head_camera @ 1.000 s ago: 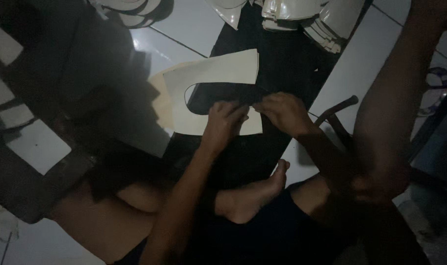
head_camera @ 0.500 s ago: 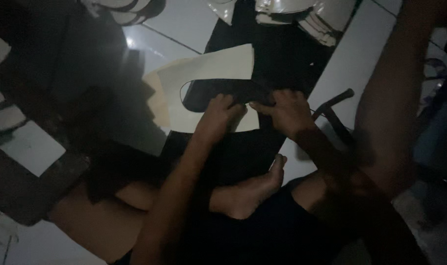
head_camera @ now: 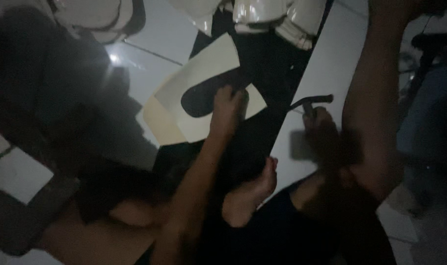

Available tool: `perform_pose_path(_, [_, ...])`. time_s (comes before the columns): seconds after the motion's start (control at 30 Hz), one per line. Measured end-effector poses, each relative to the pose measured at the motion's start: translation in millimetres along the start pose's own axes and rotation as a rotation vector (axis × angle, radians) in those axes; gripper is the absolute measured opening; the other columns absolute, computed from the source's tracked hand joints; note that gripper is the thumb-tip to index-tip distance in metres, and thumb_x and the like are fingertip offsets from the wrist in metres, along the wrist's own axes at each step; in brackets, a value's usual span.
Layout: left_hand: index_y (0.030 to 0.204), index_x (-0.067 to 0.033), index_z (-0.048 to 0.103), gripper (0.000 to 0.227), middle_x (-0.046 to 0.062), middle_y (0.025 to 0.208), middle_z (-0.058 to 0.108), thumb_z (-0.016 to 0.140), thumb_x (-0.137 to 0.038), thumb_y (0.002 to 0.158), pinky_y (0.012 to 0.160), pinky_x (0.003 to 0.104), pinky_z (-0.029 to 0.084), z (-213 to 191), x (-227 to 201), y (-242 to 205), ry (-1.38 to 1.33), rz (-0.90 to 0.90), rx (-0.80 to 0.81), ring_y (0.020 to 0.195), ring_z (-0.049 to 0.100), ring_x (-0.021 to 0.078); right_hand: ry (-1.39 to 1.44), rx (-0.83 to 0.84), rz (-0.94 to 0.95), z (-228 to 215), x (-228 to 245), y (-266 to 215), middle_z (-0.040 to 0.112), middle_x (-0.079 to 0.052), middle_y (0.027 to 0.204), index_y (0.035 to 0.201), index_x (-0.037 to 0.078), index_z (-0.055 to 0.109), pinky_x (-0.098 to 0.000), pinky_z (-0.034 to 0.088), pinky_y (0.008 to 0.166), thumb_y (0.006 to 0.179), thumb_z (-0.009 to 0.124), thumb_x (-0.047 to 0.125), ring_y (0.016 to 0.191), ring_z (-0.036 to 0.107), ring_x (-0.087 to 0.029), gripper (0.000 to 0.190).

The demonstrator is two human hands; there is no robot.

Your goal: The person sits on the floor and uses a knife to cut a U-shaped hole into a beige shoe sole. They repeatedly trim the edges and refine the shape of the cutout, then place the finished sole aside.

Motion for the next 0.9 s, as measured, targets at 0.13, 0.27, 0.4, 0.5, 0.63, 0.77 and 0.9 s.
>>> perform_pose_path(0.13, [0.116, -0.0044, 0.071, 0.021, 0.017, 0.104, 0.061, 0.069, -0.006, 0.095, 0.081, 0.045, 0.048, 1, -2, 4, -0.043, 0.023, -0.057, 0.096, 0.058, 0.0326, 0.286, -0.055, -0.161, 24, 14, 23, 0.069, -0.016, 0.103, 0.124, 0.004, 0.055, -0.0433, 0.056, 0.080, 0.104, 0.057, 0.029, 0.090, 0.068, -0.029, 0.032])
perform_pose_path(0.27, [0.116, -0.0062, 0.071, 0.021, 0.015, 0.106, 0.061, 0.070, -0.006, 0.095, 0.086, 0.046, 0.049, 4, -4, 8, -0.034, 0.095, -0.125, 0.101, 0.058, 0.0326, 0.124, -0.311, -0.730, 34, 59, 13, 0.069, -0.017, 0.107, 0.120, 0.001, 0.062, -0.0420, 0.057, 0.083, 0.111, 0.057, 0.019, 0.095, 0.068, -0.028, 0.021])
perform_pose_path(0.4, [0.117, -0.0051, 0.069, 0.028, 0.019, 0.117, 0.060, 0.070, -0.011, 0.089, 0.088, 0.048, 0.046, 1, -5, 4, 0.007, 0.148, -0.156, 0.107, 0.057, 0.0361, 0.066, -0.159, -0.760, 65, 80, 22, 0.070, -0.020, 0.097, 0.115, -0.004, 0.065, -0.0429, 0.057, 0.068, 0.108, 0.058, 0.019, 0.082, 0.069, -0.029, 0.025])
perform_pose_path(0.5, [0.117, -0.0083, 0.068, 0.026, 0.016, 0.119, 0.060, 0.068, -0.009, 0.091, 0.097, 0.048, 0.047, 2, -3, 5, -0.022, 0.120, -0.147, 0.112, 0.056, 0.0347, -0.162, -0.121, -0.539, 75, 72, 41, 0.072, -0.018, 0.090, 0.104, 0.001, 0.068, -0.0419, 0.058, 0.072, 0.111, 0.055, 0.031, 0.079, 0.070, -0.027, 0.033])
perform_pose_path(0.63, [0.113, -0.0078, 0.069, 0.022, 0.016, 0.114, 0.060, 0.069, -0.010, 0.092, 0.093, 0.048, 0.046, 3, -6, 10, -0.028, 0.092, -0.086, 0.109, 0.056, 0.0344, 0.231, -0.194, -0.725, 60, 77, 37, 0.071, -0.021, 0.093, 0.118, -0.006, 0.063, -0.0417, 0.057, 0.069, 0.114, 0.055, 0.022, 0.081, 0.071, -0.031, 0.029])
perform_pose_path(0.77, [0.113, -0.0055, 0.067, 0.014, 0.014, 0.112, 0.061, 0.064, -0.010, 0.100, 0.090, 0.045, 0.047, -1, -3, 8, -0.028, 0.005, 0.108, 0.106, 0.058, 0.0291, -0.101, -0.088, -0.625, 77, 71, 48, 0.070, -0.018, 0.081, 0.115, 0.001, 0.067, -0.0419, 0.056, 0.059, 0.113, 0.050, 0.030, 0.067, 0.069, -0.031, 0.033])
perform_pose_path(0.9, [0.119, -0.0068, 0.071, 0.030, 0.016, 0.101, 0.062, 0.066, -0.003, 0.089, 0.083, 0.046, 0.047, -20, 0, 0, -0.026, -0.004, 0.057, 0.096, 0.058, 0.0321, -0.037, -0.019, -0.614, 75, 73, 57, 0.070, -0.020, 0.085, 0.120, -0.004, 0.064, -0.0411, 0.057, 0.061, 0.113, 0.050, 0.026, 0.070, 0.072, -0.032, 0.033])
Point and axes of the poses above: each hand's wrist, its own y-axis towards the middle knuckle, its own z-axis out of the palm, x = y × z, the point moved 8 cm from there along y, towards the middle knuckle
